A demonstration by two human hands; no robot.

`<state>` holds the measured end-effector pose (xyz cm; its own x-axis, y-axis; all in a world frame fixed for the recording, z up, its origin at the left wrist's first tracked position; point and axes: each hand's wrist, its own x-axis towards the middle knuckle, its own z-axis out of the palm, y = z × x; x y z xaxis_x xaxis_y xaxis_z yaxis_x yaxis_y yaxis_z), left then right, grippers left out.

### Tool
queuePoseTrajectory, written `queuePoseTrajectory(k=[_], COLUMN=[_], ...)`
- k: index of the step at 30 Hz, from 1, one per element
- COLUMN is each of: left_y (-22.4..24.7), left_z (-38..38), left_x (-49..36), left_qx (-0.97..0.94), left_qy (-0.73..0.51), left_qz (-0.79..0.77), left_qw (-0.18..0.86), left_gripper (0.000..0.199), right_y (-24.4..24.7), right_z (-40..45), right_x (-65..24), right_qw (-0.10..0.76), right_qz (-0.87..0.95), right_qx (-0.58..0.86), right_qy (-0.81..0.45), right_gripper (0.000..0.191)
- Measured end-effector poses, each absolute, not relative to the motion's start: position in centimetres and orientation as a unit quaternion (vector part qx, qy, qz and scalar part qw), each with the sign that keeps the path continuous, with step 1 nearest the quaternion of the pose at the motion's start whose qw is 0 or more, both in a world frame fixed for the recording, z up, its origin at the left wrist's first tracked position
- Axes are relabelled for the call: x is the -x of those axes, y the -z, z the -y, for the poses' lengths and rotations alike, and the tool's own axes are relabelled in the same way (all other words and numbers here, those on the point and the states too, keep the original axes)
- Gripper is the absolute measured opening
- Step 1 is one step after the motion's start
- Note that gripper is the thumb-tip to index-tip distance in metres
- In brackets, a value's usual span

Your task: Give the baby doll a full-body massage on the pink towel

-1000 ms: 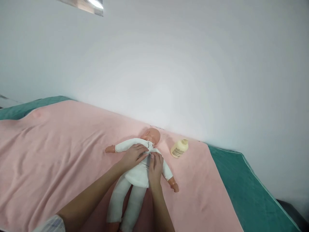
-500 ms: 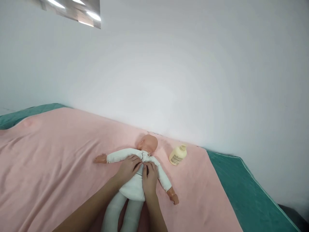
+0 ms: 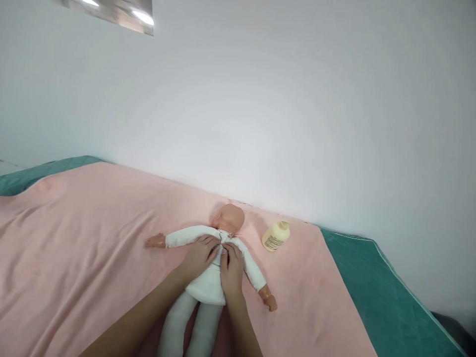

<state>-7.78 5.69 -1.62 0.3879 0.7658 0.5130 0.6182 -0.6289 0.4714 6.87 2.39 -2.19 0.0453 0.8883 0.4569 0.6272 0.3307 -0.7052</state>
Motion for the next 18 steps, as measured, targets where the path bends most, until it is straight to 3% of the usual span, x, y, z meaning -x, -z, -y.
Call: queuePoseTrajectory(k=[9, 18], left_y=[2.18, 2.22], left_z=[-5.25, -5.69], left_x=[7.66, 7.52], left_qx=[-0.803, -0.797], left_qy=[-0.39, -0.387], left_qz=[-0.442, -0.448], left_qw=[0.082, 0.119], left_gripper=[0.035, 0.03], right_y=[3.05, 2.64], right_z=[-2.44, -2.72], right_x=[-7.14, -6.92], right_qw=[0.432, 0.431], right_qz=[0.7, 0.698], right_qx=[0.554, 0.556], right_qy=[-0.125, -0.131], right_gripper=[0.042, 0.041])
